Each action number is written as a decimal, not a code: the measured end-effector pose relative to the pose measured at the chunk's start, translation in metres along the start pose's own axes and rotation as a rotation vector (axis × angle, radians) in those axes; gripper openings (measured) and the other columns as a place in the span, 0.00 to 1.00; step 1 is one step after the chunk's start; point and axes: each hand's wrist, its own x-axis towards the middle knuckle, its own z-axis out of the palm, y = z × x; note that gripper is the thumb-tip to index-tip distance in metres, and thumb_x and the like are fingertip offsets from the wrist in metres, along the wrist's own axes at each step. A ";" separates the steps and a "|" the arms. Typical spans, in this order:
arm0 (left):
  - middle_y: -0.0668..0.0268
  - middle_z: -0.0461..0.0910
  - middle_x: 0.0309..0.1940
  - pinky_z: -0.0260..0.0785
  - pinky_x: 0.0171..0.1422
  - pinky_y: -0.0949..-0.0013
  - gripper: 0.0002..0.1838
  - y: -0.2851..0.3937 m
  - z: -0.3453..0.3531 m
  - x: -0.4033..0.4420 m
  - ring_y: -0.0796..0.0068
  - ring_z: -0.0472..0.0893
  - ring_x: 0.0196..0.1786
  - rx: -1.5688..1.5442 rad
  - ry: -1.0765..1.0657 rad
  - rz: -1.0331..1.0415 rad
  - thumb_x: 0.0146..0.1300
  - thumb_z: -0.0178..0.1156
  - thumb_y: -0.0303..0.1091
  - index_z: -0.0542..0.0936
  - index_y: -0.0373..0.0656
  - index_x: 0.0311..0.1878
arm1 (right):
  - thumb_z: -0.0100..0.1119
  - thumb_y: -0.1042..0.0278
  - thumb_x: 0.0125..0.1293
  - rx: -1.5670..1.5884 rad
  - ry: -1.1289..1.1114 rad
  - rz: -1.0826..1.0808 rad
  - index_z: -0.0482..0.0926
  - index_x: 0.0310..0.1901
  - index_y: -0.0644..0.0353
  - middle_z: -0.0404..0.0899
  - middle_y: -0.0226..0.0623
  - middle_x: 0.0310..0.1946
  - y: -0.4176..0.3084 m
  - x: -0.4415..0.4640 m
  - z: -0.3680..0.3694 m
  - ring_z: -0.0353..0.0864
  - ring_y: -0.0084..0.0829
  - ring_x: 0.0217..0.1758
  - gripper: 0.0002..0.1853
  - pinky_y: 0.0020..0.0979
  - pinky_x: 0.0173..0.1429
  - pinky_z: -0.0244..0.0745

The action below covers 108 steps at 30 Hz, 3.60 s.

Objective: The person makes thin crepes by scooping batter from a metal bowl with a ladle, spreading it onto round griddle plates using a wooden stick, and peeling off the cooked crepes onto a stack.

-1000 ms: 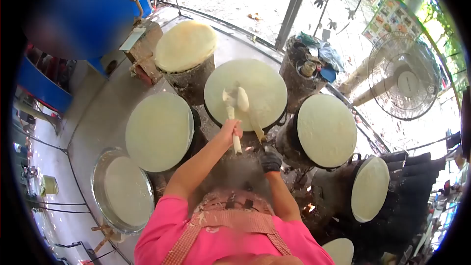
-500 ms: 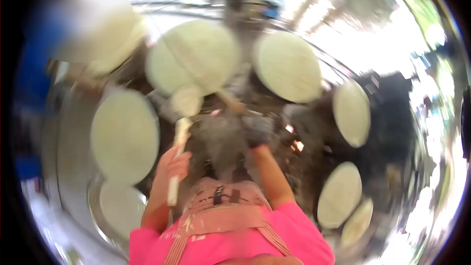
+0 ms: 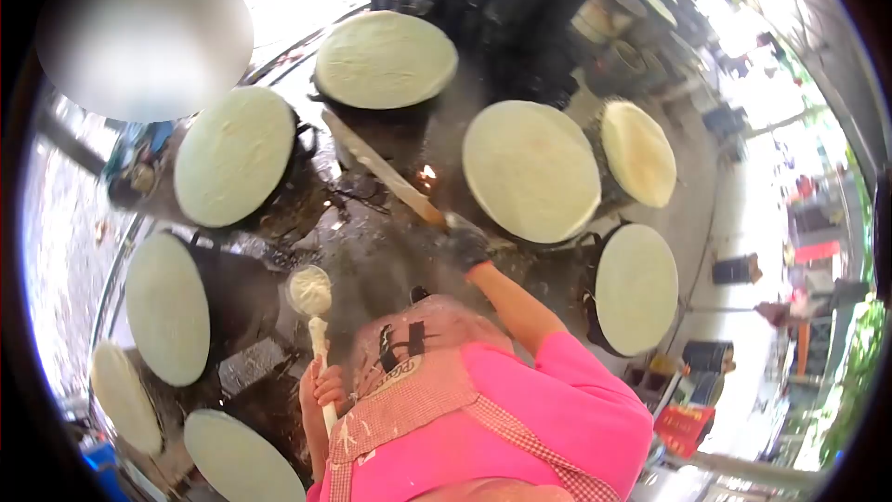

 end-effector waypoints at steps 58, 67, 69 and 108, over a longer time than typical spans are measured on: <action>0.73 0.57 0.13 0.47 0.10 0.81 0.15 0.080 0.095 0.147 0.85 0.56 0.11 0.280 0.632 -0.478 0.63 0.44 0.42 0.62 0.46 0.24 | 0.49 0.65 0.50 -0.802 -0.087 -0.027 0.76 0.29 0.57 0.77 0.42 0.27 0.041 0.125 -0.137 0.78 0.39 0.31 0.08 0.38 0.36 0.70; 0.74 0.56 0.11 0.49 0.09 0.80 0.15 0.086 0.082 0.158 0.85 0.57 0.09 0.353 0.704 -0.510 0.62 0.46 0.42 0.63 0.44 0.23 | 0.47 0.64 0.50 -0.915 -0.212 -0.058 0.78 0.30 0.56 0.78 0.43 0.28 0.036 0.192 -0.196 0.79 0.39 0.34 0.10 0.38 0.40 0.72; 0.74 0.56 0.11 0.48 0.09 0.80 0.15 0.083 0.078 0.161 0.85 0.56 0.09 0.394 0.705 -0.500 0.62 0.46 0.41 0.62 0.45 0.23 | 0.48 0.64 0.50 -0.839 -0.183 -0.041 0.78 0.32 0.59 0.78 0.45 0.32 0.041 0.208 -0.218 0.78 0.42 0.36 0.12 0.40 0.42 0.72; 0.73 0.56 0.11 0.52 0.14 0.80 0.15 -0.193 0.097 0.267 0.84 0.58 0.11 -0.028 0.380 -0.113 0.63 0.45 0.39 0.64 0.42 0.23 | 0.47 0.44 0.58 -0.128 0.497 0.896 0.76 0.27 0.64 0.77 0.48 0.23 0.464 0.066 -0.358 0.75 0.44 0.28 0.25 0.40 0.33 0.67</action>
